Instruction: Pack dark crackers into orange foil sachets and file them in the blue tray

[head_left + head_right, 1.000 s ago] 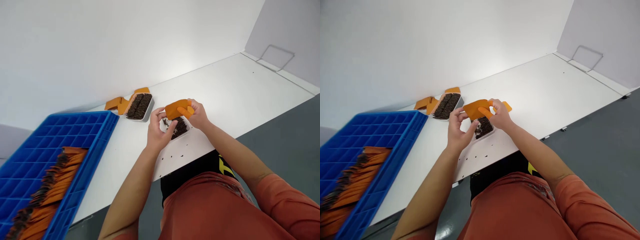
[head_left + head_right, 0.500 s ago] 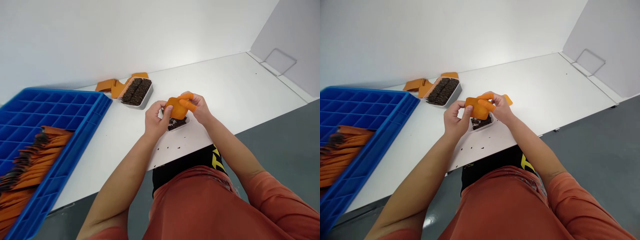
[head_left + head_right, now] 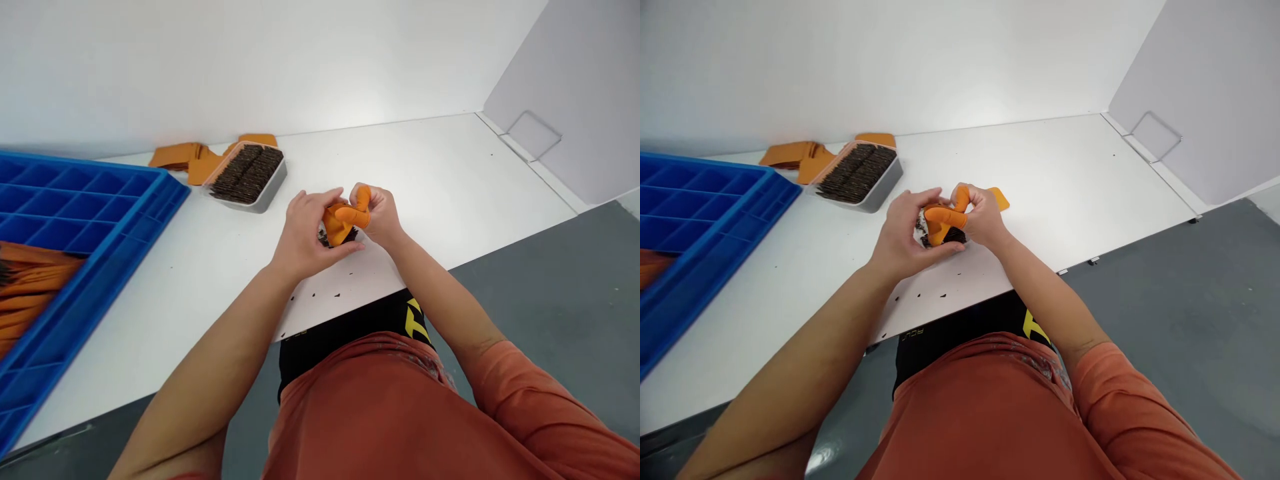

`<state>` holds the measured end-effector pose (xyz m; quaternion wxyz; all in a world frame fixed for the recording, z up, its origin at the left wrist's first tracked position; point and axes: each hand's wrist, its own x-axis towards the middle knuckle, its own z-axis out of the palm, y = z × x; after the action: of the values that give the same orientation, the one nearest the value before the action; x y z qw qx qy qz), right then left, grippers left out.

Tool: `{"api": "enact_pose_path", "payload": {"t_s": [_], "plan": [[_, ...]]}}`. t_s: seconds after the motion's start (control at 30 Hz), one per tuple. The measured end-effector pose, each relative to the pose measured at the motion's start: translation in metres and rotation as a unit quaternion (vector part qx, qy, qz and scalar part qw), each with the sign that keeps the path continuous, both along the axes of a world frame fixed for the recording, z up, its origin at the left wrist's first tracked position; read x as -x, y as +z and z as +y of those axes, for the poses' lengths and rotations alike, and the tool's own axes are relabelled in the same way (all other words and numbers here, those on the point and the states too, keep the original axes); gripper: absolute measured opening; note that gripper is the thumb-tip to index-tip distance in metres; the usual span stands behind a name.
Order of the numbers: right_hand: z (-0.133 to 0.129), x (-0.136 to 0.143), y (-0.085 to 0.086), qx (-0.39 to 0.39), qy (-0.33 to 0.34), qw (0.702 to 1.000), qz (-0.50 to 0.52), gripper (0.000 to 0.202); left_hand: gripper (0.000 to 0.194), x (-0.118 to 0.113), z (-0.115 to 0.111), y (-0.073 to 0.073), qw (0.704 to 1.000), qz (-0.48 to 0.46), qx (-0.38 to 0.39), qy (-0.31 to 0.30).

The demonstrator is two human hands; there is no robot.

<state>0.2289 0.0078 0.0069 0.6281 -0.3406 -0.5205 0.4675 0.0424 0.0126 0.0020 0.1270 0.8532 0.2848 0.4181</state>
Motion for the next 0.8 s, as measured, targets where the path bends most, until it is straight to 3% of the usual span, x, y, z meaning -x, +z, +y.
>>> {"api": "enact_pose_path", "payload": {"t_s": [0.1, 0.2, 0.63, 0.8], "plan": [[0.002, 0.001, -0.003, -0.013, 0.013, 1.0, 0.008, 0.087, 0.066, -0.01, -0.009, 0.006, 0.997, 0.007, 0.073, 0.011], [0.004, 0.001, -0.004, -0.025, 0.018, 1.0, 0.001, 0.089, 0.056, -0.013, -0.014, 0.007, 0.993, -0.009, 0.109, 0.03], [-0.005, -0.008, 0.01, -0.044, 0.064, 0.994, -0.081, 0.064, 0.084, -0.004, 0.0, -0.011, 0.99, -0.083, 0.079, 0.083], [-0.004, -0.009, 0.011, 0.0, 0.062, 0.996, -0.066, 0.06, 0.086, -0.002, 0.002, -0.012, 0.989, -0.091, 0.037, 0.112]]}}
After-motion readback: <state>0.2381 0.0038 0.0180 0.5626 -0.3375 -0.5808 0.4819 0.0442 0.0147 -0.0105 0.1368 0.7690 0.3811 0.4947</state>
